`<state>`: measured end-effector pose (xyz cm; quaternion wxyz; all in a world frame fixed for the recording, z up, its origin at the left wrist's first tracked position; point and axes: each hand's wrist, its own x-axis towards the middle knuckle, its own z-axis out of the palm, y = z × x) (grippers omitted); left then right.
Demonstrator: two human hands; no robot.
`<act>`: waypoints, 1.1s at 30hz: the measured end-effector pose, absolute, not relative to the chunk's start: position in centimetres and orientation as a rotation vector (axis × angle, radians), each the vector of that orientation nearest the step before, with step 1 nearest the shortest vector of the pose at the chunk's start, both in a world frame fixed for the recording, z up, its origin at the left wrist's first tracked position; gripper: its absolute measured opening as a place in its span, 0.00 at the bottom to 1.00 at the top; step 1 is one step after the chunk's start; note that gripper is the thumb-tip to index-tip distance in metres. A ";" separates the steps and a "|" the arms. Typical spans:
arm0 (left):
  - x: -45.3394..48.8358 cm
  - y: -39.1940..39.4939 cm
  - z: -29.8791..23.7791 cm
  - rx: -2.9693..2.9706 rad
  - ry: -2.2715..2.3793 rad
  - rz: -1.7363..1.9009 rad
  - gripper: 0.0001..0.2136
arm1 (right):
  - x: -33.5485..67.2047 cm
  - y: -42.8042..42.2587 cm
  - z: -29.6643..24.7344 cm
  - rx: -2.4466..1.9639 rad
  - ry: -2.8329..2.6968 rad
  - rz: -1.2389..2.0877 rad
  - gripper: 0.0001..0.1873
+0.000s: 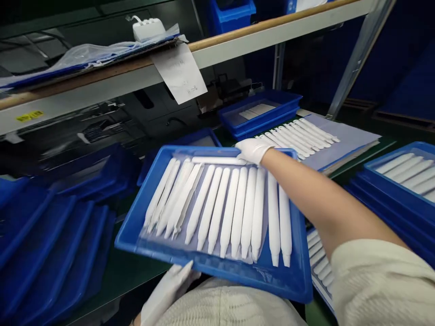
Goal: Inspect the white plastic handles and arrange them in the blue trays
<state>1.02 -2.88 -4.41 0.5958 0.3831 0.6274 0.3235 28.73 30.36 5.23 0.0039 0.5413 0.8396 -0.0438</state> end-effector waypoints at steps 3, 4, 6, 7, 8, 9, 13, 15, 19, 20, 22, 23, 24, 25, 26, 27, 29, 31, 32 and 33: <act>0.5 -6.1 -5.8 0.642 1.578 0.669 0.25 | 20.3 32.1 3.2 1.312 2.777 -0.239 0.19; 0.7 -6.7 -6.2 0.546 1.611 0.661 0.26 | 17.8 32.2 2.5 1.239 2.786 -0.265 0.19; 1.2 -7.5 -6.9 0.359 1.680 0.713 0.28 | 13.7 32.4 1.2 1.150 2.778 -0.312 0.19; 1.4 -7.8 -7.3 0.287 1.715 0.767 0.28 | 11.9 32.4 0.5 1.113 2.772 -0.330 0.19; 1.6 -8.0 -7.5 0.240 1.745 0.835 0.29 | 10.4 32.4 -0.1 1.083 2.768 -0.346 0.19; 1.7 -8.2 -7.8 0.221 1.767 0.897 0.29 | 9.0 32.5 -0.8 1.056 2.766 -0.360 0.19; 0.9 -9.3 -8.9 0.259 1.840 0.992 0.28 | 4.8 32.0 -3.6 0.974 2.757 -0.399 0.18; 0.3 -10.1 -9.6 0.255 1.893 1.030 0.29 | 3.6 31.5 -4.7 0.953 2.731 -0.411 0.19; -0.3 -11.4 -10.0 0.272 1.837 1.084 0.30 | 4.2 31.1 -4.6 0.920 2.738 -0.432 0.27; -0.4 -11.7 -9.7 0.343 1.817 1.028 0.29 | 4.9 31.2 -4.1 0.914 2.766 -0.429 0.30; -0.7 -12.3 -8.7 0.571 1.796 0.832 0.25 | 7.1 31.6 -2.9 0.907 2.816 -0.409 0.31; -0.9 -12.6 -8.0 0.697 1.792 0.730 0.24 | 8.4 31.7 -2.3 0.899 2.822 -0.393 0.29; -1.0 -12.6 -7.3 0.811 1.792 0.657 0.22 | 9.7 31.8 -2.0 0.882 2.807 -0.377 0.26; -1.2 -12.5 -6.5 0.916 1.785 0.615 0.22 | 10.9 31.7 -1.8 0.856 2.771 -0.359 0.23; -1.2 -12.0 -5.7 1.017 1.782 0.606 0.21 | 12.0 31.5 -1.8 0.828 2.718 -0.337 0.21; -1.1 -11.1 -5.0 1.125 1.772 0.608 0.19 | 12.8 31.2 -2.1 0.802 2.659 -0.306 0.18; -0.3 -8.3 -4.0 1.408 1.731 0.624 0.15 | 13.6 30.5 -3.0 0.777 2.547 -0.216 0.20; 1.5 -4.3 -3.9 1.773 1.617 0.593 0.13 | 13.3 29.8 -4.1 0.783 2.463 -0.114 0.29; 2.6 -2.2 -4.1 1.980 1.508 0.570 0.14 | 13.0 29.6 -4.6 0.788 2.432 -0.075 0.33; 3.8 -0.1 -4.5 2.168 1.396 0.529 0.14 | 12.7 29.5 -4.9 0.791 2.407 -0.051 0.35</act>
